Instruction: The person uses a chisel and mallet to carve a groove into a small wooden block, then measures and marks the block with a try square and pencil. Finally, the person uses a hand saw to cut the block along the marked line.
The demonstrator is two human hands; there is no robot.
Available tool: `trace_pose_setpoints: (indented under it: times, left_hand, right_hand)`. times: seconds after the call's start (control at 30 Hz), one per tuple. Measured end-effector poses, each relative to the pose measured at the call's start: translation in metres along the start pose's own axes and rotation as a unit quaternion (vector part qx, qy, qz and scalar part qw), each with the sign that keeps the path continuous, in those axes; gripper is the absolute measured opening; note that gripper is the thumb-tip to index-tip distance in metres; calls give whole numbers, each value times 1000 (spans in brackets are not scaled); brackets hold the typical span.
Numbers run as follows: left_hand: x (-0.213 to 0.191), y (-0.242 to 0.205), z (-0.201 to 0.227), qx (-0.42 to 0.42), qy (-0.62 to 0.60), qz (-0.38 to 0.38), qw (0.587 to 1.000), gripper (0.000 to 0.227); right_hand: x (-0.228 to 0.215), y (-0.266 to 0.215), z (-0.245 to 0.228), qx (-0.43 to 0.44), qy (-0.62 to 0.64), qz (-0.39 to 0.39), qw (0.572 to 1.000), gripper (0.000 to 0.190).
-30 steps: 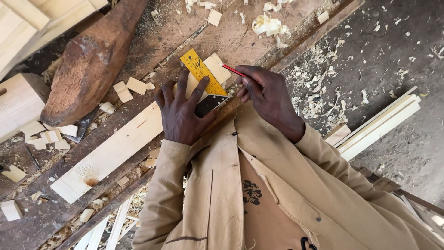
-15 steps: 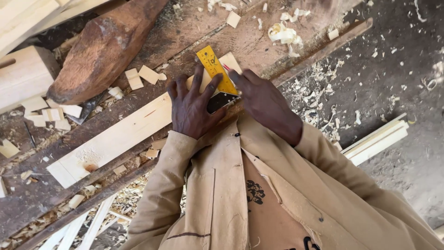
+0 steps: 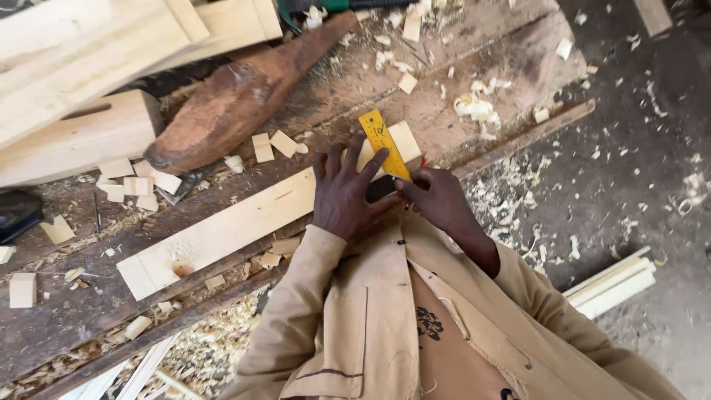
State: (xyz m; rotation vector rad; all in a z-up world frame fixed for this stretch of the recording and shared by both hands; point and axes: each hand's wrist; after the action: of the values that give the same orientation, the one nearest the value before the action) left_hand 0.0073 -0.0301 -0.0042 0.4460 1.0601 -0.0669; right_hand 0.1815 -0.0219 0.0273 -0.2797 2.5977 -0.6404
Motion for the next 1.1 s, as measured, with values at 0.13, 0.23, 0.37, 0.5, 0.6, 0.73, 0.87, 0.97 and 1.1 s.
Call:
trace_pose_setpoints:
  times: [0.13, 0.23, 0.37, 0.5, 0.6, 0.73, 0.87, 0.97, 1.1]
  left_hand:
    - [-23, -20, -7, -43, 37, 39, 998, 106]
    - [-22, -36, -17, -123, 113, 28, 986, 89]
    - [-27, -42, -16, -86, 157, 26, 984, 88]
    - [-26, -42, -17, -87, 118, 18, 989, 88]
    - [-35, -40, -20, -88, 64, 41, 993, 75]
    - [-34, -44, -25, -101, 97, 37, 989, 71]
    - [-35, -43, -19, -128, 120, 5, 984, 61]
    - [-44, -28, -14, -151, 118, -80, 978, 64]
    - [-45, 24, 2, -155, 19, -186, 970, 49]
  right_hand:
    - [-3, 10, 9, -16, 151, 25, 988, 24]
    - [-2, 15, -26, -22, 213, 132, 968, 22]
    - [27, 55, -69, -44, 326, 128, 936, 16]
    - [58, 98, -116, -113, 365, 20, 924, 17]
    - [59, 112, -135, -232, 168, -15, 958, 45]
    - [25, 131, -70, -422, -27, 94, 901, 30]
    - [-51, 137, 33, -489, -326, 202, 783, 33]
    - [-132, 186, 157, -365, -436, 331, 753, 33]
    - [-197, 148, 169, -219, -309, 417, 826, 48]
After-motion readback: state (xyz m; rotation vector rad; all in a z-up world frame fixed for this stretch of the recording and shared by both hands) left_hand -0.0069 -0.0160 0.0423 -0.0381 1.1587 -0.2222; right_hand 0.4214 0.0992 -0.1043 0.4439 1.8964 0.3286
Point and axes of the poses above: each hand's wrist, its own y-axis towards the middle knuckle, its own x-axis out of the palm, z = x × y, and after that the axes turned 3 degrees about x, right-handed
